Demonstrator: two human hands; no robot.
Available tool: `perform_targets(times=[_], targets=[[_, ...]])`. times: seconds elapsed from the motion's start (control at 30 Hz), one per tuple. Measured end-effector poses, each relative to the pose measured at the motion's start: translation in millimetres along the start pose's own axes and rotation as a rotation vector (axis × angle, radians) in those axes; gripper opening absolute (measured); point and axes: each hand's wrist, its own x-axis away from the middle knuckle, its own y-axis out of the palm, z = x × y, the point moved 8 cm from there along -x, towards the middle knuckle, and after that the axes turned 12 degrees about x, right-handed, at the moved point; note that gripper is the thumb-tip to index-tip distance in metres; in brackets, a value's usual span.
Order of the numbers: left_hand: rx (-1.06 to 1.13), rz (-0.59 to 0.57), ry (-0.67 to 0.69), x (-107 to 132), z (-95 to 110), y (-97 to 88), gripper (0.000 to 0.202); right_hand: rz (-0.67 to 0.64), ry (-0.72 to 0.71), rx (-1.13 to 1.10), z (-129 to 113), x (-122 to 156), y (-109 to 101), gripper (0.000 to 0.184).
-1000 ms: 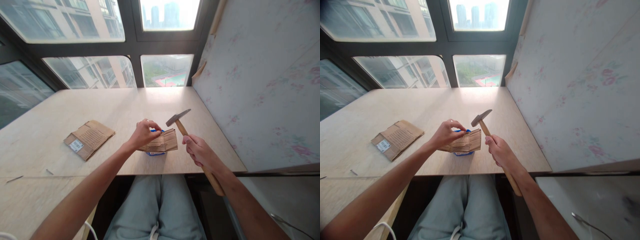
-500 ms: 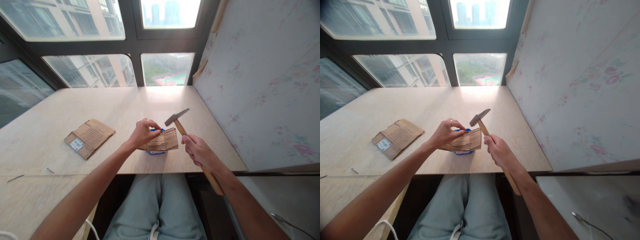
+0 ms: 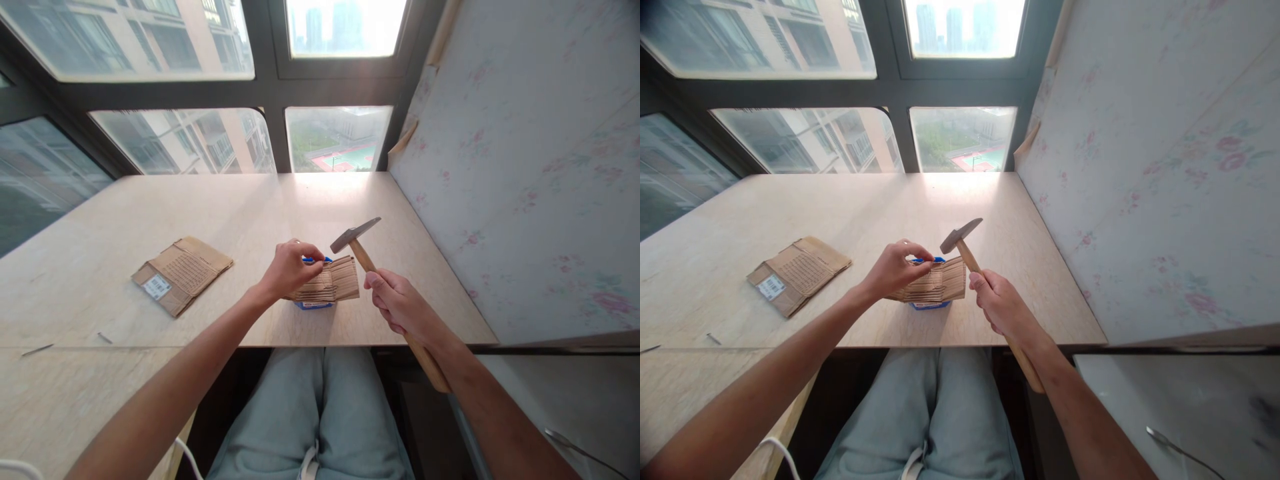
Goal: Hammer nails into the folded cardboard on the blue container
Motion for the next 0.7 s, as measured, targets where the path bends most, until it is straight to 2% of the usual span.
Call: perform_targets(times=[0.2, 0.47, 0.7], targets=[[0.081, -0.01, 0.028, 3, -4, 5.8, 0.012, -0.004, -0.052, 0.02, -8, 9, -1, 0.031], [0.233, -0.013, -0.039, 5, -7, 5.7, 0.012, 0.007, -0.209, 0.258, -27, 19, 1, 0.035], [0.355, -0.027, -0.105, 6, -17, 7.8, 0.018, -0.02, -0.185, 0.317, -22, 11, 9, 0.033]])
